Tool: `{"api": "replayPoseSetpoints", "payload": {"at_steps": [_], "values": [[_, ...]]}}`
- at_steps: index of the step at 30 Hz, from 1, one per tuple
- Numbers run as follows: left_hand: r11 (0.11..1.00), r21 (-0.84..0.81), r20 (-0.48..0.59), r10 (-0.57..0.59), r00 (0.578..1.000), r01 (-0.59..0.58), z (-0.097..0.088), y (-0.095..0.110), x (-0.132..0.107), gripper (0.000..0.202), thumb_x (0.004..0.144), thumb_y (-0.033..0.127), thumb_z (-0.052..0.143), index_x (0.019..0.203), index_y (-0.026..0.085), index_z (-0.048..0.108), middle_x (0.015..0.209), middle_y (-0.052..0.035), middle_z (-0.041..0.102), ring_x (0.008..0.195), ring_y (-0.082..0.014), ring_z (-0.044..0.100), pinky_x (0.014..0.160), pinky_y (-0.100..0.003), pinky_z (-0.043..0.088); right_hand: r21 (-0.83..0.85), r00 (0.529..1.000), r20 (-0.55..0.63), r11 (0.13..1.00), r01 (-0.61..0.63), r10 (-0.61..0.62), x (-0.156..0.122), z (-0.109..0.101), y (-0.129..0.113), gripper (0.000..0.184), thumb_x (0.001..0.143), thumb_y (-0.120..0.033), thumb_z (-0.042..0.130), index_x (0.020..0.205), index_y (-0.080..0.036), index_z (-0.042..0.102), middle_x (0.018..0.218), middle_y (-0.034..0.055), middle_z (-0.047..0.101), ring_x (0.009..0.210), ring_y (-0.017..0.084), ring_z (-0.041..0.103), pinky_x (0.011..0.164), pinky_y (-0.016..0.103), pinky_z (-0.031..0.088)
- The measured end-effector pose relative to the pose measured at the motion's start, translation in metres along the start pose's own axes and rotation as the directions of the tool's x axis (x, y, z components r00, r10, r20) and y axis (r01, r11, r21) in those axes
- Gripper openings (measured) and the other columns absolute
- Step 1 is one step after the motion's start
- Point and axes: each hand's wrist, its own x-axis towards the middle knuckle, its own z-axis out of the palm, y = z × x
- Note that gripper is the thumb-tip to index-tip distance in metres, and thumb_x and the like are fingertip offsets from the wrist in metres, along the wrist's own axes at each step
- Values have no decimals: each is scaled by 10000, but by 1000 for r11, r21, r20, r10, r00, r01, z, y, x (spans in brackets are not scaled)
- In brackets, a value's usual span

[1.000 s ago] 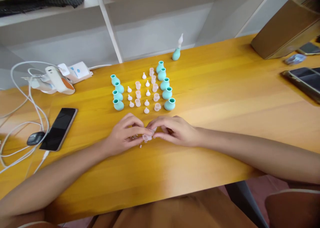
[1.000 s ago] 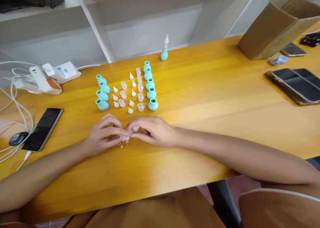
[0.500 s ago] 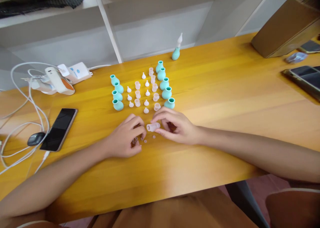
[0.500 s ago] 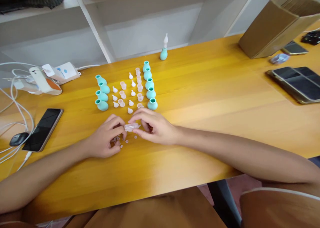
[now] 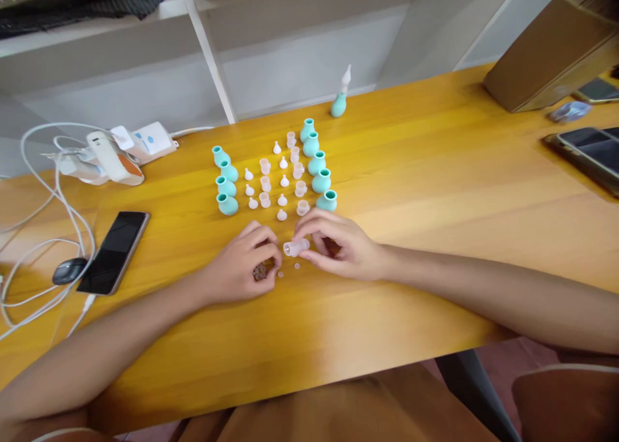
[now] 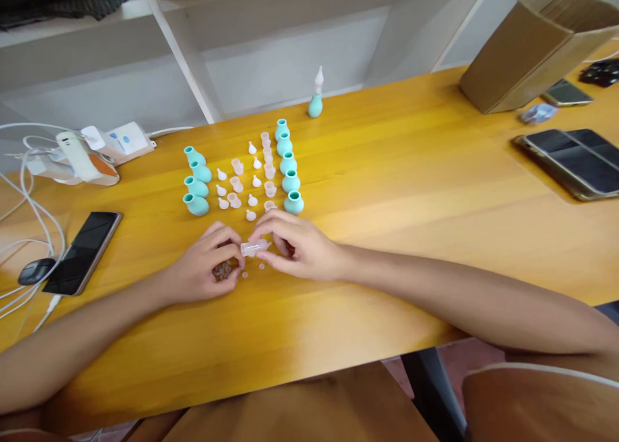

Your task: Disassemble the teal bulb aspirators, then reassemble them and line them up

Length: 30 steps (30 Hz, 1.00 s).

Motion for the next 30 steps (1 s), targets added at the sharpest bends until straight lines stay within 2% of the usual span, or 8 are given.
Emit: {"api": "replayPoseSetpoints", "payload": {"at_steps": [5,8,11,15,24,30], "values": [[992,-82,-172,79,982,-94,1,0,2,148,954,102,706,1008,240,697,975,-41,716,891,-185,648,849,-359,568,27,999,-35,999,-24,25,1,2,0,148,1061,-228,712,1203,-214,675,980,25,670,689,100,521,618,243,459],[979,-123,-276,123,953,-162,1,-1,1,191,972,103,750,1087,252,718,965,-35,769,867,-169,708,820,-343,597,158,986,-59,977,-144,155,-1,9,-4,141,1067,-260,717,1189,-208,669,952,-10,615,612,56,477,565,219,410],[975,-124,-331,135,934,-185,0,0,0,180,994,139,770,1117,266,742,963,-35,810,844,-165,754,787,-338,617,315,955,-22,909,-274,296,-5,16,-9,187,1064,-319,736,1188,-201,660,841,-56,570,548,41,433,510,205,355],[975,-74,-361,169,917,-209,0,3,-1,170,1007,148,767,1126,270,765,946,-29,815,801,-151,760,746,-313,625,387,932,28,856,-343,360,-5,21,-14,213,1046,-338,758,1157,-184,661,655,-108,493,529,62,418,507,203,340],[961,-15,-393,249,885,-277,3,0,-2,274,958,70,819,1194,201,777,956,-52,780,801,-145,730,737,-284,625,426,900,52,806,-412,433,-2,21,-14,239,1022,-369,771,1107,-172,665,607,-113,481,510,63,388,484,206,290],[962,-33,-401,235,885,-271,4,0,-2,271,934,42,831,1163,172,769,943,-67,781,805,-154,738,732,-285,629,402,898,53,814,-420,437,-2,22,-15,244,1013,-384,776,1077,-177,664,594,-117,457,505,65,371,480,206,291]]}}
